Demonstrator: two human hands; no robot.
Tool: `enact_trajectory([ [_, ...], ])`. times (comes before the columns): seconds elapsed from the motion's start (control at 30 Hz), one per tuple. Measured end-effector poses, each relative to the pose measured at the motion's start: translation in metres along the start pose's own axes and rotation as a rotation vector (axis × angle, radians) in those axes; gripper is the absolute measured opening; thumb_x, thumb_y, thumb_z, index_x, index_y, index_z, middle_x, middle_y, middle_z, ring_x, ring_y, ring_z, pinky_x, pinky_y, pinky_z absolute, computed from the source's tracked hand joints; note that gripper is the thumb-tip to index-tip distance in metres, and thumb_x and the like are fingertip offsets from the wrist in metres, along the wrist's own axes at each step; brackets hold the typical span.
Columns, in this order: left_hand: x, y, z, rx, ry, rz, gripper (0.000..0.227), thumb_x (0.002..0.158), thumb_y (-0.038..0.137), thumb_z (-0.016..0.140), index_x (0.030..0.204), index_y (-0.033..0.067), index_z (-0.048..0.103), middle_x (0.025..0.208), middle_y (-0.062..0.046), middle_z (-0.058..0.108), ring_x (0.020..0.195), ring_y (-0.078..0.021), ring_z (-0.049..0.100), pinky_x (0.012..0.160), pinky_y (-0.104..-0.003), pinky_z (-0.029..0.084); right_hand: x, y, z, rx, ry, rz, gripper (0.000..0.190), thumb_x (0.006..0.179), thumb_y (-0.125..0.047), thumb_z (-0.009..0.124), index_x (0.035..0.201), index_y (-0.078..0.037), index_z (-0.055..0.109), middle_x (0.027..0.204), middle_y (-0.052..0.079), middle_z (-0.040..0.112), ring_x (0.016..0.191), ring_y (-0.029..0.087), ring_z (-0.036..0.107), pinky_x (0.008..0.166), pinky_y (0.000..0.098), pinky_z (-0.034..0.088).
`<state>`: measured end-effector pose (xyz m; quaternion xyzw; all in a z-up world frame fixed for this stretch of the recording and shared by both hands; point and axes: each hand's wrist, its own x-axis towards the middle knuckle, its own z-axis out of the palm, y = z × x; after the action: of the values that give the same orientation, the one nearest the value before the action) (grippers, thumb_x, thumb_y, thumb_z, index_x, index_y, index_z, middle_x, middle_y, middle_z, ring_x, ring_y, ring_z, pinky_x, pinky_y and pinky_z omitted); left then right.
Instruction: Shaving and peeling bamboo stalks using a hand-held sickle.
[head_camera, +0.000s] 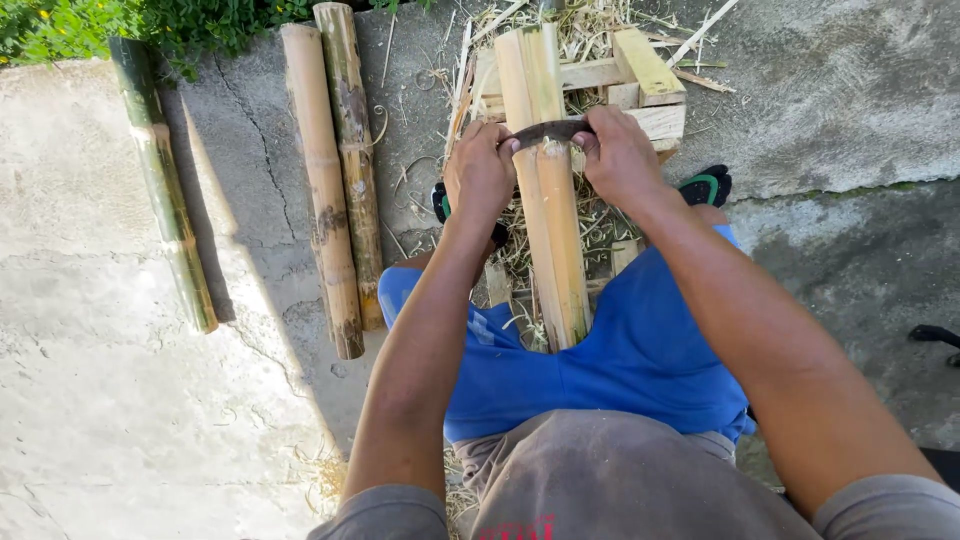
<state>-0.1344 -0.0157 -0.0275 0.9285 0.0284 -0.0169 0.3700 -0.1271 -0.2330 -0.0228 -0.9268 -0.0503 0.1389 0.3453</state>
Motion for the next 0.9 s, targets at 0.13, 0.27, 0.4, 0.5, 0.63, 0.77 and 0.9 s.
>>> enact_trajectory([
  [0.13,0.030,0.029,-0.033,0.045,-0.352,-0.383,0.016,0.093,0.027,0.071,0.093,0.0119,0.071,0.090,-0.008,0.071,0.083,-0.0252,0.069,0.077,-0.042,0.051,0.029,-0.011,-0.023,0.009,-0.272,0.161,0.019,0.107,-0.024,0.056,0.104,-0.006,0.054,0.100,0.011,0.054,0.091,0.030,0.055,0.082,0.0463,0.043],
  [0.27,0.076,0.013,-0.015,0.002,-0.233,-0.395,0.017,0.092,0.030,0.071,0.091,0.0136,0.072,0.090,-0.008,0.071,0.081,-0.0247,0.070,0.075,-0.043,0.051,0.069,-0.011,-0.019,-0.103,-0.122,0.033,0.016,0.110,-0.022,0.056,0.103,-0.007,0.056,0.100,0.010,0.054,0.090,0.029,0.053,0.081,0.0487,0.042],
  [0.4,0.112,0.005,-0.010,0.026,0.002,-0.198,0.018,0.090,0.030,0.072,0.091,0.0129,0.069,0.092,-0.006,0.071,0.085,-0.0249,0.069,0.075,-0.044,0.052,0.102,0.008,-0.001,-0.096,0.123,-0.159,0.013,0.111,-0.018,0.062,0.109,-0.005,0.057,0.105,0.011,0.058,0.097,0.033,0.055,0.085,0.0497,0.043],
  [0.5,0.112,0.005,-0.010,0.036,-0.044,-0.187,0.017,0.091,0.031,0.072,0.093,0.0143,0.069,0.095,-0.004,0.071,0.089,-0.0254,0.069,0.077,-0.044,0.052,0.098,0.013,0.004,-0.077,0.240,-0.214,0.013,0.111,-0.015,0.065,0.113,-0.005,0.057,0.108,0.011,0.060,0.102,0.035,0.056,0.085,0.0501,0.043],
  [0.63,0.095,0.013,-0.008,0.101,-0.068,-0.161,0.017,0.091,0.031,0.070,0.089,0.0137,0.069,0.094,-0.005,0.066,0.089,-0.0264,0.067,0.076,-0.046,0.050,0.076,0.018,0.011,-0.042,0.247,-0.215,0.013,0.110,-0.011,0.064,0.112,-0.004,0.054,0.108,0.015,0.058,0.101,0.036,0.056,0.086,0.0498,0.043],
  [0.77,0.038,0.005,-0.005,0.037,-0.117,-0.113,0.014,0.092,0.026,0.070,0.090,0.0118,0.068,0.094,-0.008,0.065,0.087,-0.0295,0.066,0.079,-0.047,0.050,0.023,0.011,0.007,-0.065,0.077,-0.062,0.013,0.110,-0.014,0.059,0.106,-0.004,0.051,0.102,0.017,0.055,0.094,0.036,0.055,0.084,0.0488,0.044],
  [0.9,-0.014,0.021,-0.023,0.018,-0.377,-0.335,0.015,0.093,0.026,0.070,0.092,0.0117,0.071,0.094,-0.010,0.068,0.084,-0.0278,0.067,0.077,-0.044,0.050,-0.029,0.008,0.000,-0.032,-0.074,-0.028,0.018,0.103,-0.019,0.063,0.107,-0.004,0.054,0.098,0.018,0.060,0.094,0.039,0.057,0.080,0.0532,0.044],
])
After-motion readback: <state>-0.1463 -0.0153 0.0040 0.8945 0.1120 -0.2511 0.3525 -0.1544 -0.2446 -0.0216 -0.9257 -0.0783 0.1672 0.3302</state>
